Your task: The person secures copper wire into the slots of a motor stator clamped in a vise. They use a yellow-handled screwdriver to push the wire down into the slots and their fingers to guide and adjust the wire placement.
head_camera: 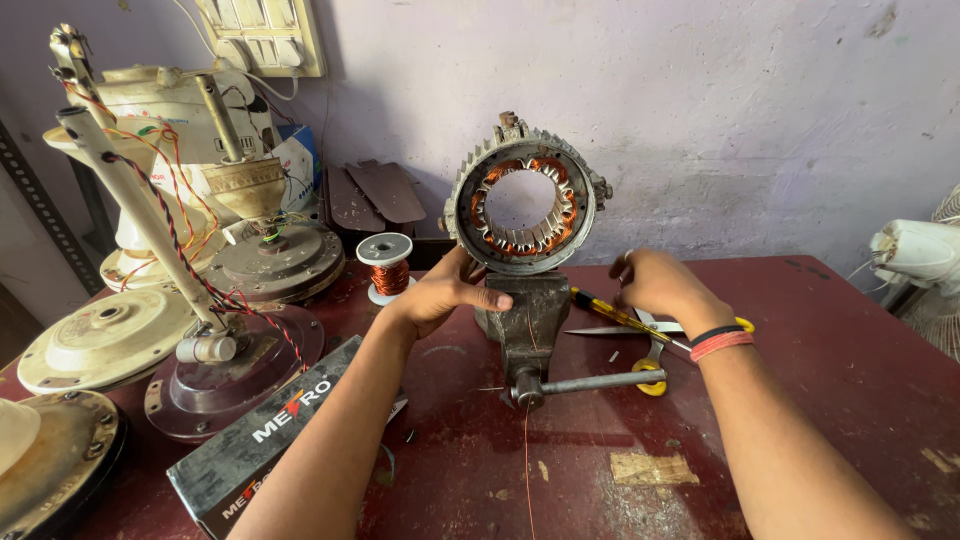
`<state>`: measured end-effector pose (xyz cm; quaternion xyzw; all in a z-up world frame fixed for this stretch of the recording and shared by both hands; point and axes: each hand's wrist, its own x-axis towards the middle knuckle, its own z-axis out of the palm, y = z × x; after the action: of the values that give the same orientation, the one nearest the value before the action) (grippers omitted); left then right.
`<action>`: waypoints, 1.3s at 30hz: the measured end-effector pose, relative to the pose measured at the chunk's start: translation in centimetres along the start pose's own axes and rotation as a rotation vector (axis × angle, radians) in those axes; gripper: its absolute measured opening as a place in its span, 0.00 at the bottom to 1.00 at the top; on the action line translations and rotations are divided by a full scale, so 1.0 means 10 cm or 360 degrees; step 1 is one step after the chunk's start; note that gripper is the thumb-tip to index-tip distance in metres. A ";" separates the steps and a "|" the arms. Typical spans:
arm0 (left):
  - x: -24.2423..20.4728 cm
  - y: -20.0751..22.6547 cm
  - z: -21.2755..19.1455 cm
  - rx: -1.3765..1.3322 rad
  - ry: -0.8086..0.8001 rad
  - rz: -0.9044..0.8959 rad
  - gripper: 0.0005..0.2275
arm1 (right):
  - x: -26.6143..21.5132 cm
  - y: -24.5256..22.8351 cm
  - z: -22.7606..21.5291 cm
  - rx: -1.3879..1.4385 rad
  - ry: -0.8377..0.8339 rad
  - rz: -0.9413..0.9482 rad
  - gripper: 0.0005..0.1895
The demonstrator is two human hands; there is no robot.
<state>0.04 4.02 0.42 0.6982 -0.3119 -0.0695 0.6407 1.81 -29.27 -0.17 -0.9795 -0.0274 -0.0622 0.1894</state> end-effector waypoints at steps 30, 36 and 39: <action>-0.02 -0.44 0.47 0.0117 0.0600 0.0737 0.31 | -1.29 -0.68 -1.46 0.1918 0.0860 -0.1120 0.08; -0.02 -0.44 0.47 0.0161 0.0638 0.0672 0.31 | -1.64 -0.91 -1.28 0.1281 0.0406 -0.0983 0.03; 0.00 -0.45 0.44 0.0155 0.0658 0.0706 0.32 | -1.56 -0.92 -1.05 0.0761 0.0166 -0.0621 0.05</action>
<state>-0.60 0.26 -4.53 0.6424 -0.3226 0.2307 0.6558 -15.55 -25.13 10.87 -0.8790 -0.2190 -0.1393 0.4000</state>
